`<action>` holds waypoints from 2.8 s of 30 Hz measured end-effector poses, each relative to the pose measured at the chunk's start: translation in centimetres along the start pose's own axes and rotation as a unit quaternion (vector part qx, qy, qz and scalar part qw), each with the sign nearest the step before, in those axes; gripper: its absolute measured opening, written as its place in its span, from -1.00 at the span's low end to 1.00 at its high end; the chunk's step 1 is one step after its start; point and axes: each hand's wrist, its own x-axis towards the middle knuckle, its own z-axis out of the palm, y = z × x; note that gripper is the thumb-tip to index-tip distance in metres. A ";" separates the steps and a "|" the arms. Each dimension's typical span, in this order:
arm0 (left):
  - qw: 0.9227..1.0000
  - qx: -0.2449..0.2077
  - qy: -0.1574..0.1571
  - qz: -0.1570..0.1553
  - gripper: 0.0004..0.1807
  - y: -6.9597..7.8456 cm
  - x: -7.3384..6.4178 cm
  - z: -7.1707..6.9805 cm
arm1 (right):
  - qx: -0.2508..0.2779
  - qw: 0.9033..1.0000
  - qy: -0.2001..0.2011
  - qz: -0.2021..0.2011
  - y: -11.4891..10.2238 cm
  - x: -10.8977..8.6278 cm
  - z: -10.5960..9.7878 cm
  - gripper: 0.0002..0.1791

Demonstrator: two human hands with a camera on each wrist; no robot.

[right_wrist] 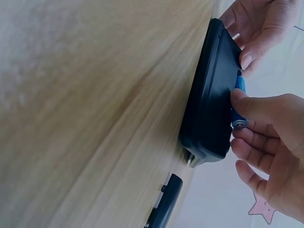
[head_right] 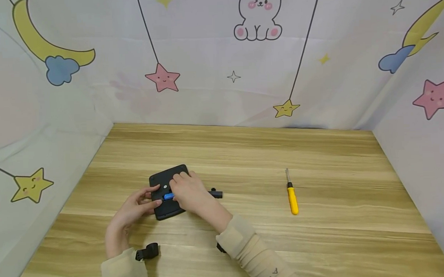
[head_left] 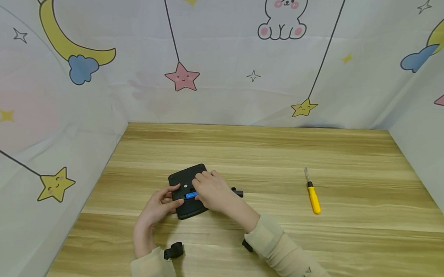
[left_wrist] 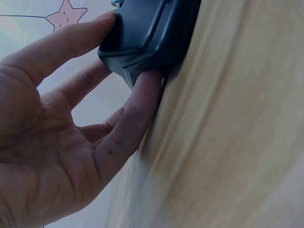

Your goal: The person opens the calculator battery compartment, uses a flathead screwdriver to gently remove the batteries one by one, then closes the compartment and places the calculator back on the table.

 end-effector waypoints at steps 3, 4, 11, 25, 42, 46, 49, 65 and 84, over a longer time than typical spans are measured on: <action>1.000 0.000 0.000 0.001 -0.35 0.0 0.0 0.0 | 0.000 1.000 -0.001 -0.003 0.0 -0.2 -0.1 -0.66; 1.000 0.000 0.000 0.002 -0.35 0.0 0.0 0.0 | 0.000 1.000 -0.002 -0.003 0.1 -0.3 -0.1 -0.65; 1.000 -0.003 0.000 0.001 -0.35 0.1 -0.1 0.0 | 0.015 1.000 -0.005 0.006 0.3 -0.9 0.0 -0.68; 1.000 -0.005 0.004 -0.006 -0.36 0.0 -0.1 0.0 | 0.040 0.999 0.009 0.009 0.5 -2.0 -0.1 -0.75; 1.000 -0.004 0.004 0.004 -0.35 0.1 -0.1 0.1 | 0.047 0.998 0.028 0.014 1.5 -3.4 0.5 -0.80; 1.000 -0.003 0.006 0.005 -0.36 0.2 -0.1 0.1 | 0.054 0.998 0.026 0.013 1.7 -4.0 0.3 -0.81; 1.000 -0.002 0.006 0.005 -0.36 0.2 -0.1 0.1 | 0.062 0.998 0.024 0.011 1.9 -4.4 0.2 -0.80; 1.000 -0.006 0.006 -0.003 -0.34 0.0 -0.1 0.1 | 0.072 0.997 -0.006 0.004 2.3 -5.9 0.1 -0.81; 1.000 -0.010 0.003 -0.002 -0.34 0.1 -0.2 0.1 | 0.061 0.997 -0.038 -0.022 2.6 -7.2 0.0 -0.78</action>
